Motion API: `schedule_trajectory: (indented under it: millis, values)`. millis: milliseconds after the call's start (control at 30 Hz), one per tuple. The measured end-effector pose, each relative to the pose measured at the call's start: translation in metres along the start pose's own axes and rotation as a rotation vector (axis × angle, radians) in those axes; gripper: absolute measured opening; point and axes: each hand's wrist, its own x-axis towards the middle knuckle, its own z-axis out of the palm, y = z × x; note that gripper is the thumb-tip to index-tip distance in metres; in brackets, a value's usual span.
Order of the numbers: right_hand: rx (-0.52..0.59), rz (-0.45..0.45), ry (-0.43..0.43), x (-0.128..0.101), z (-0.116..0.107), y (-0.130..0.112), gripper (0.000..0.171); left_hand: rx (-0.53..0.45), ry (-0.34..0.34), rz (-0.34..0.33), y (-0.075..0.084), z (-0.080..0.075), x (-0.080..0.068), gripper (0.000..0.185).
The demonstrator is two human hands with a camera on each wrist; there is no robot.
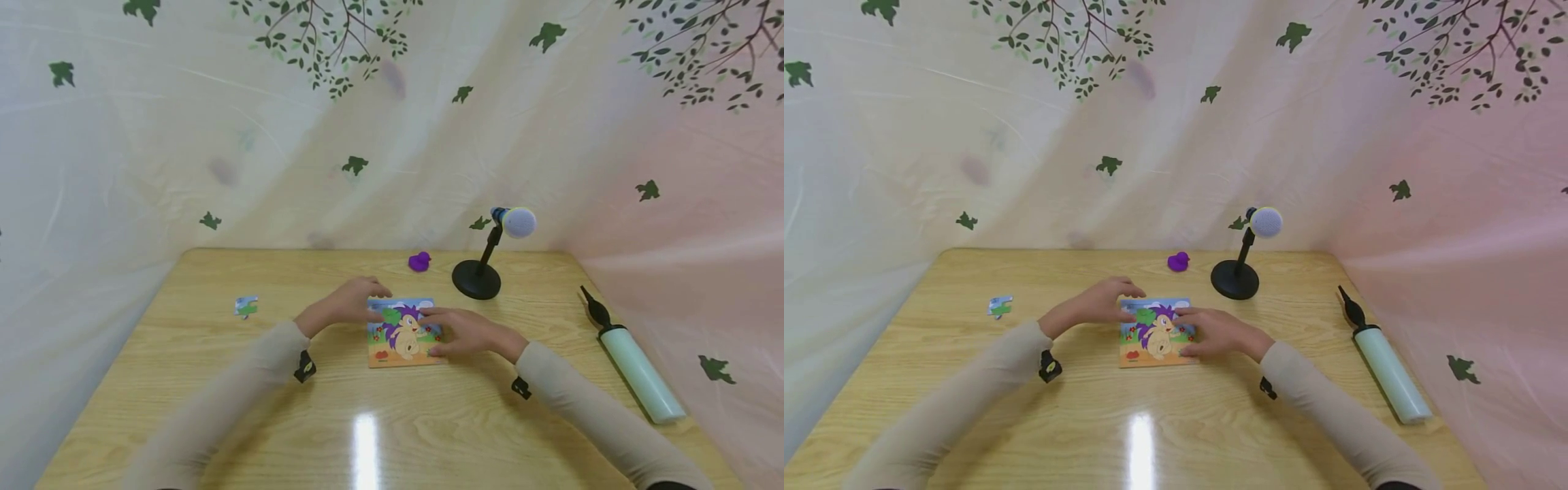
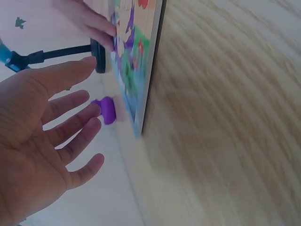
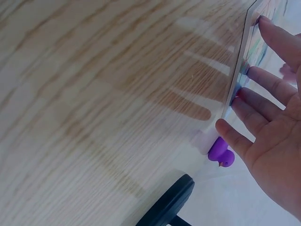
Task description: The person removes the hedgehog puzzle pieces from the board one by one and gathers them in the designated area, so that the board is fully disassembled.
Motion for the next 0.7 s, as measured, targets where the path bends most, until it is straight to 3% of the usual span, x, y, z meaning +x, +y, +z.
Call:
schedule_trajectory:
  millis: [267,700]
  values:
    - [0.004,-0.005,-0.005,0.0,-0.001,-0.001,0.061,-0.003,-0.032,-0.031,0.003,0.02,0.017,0.056]
    - [0.011,-0.019,0.006,0.001,0.001,0.0,0.062,0.008,-0.033,-0.065,0.005,0.033,0.021,0.058]
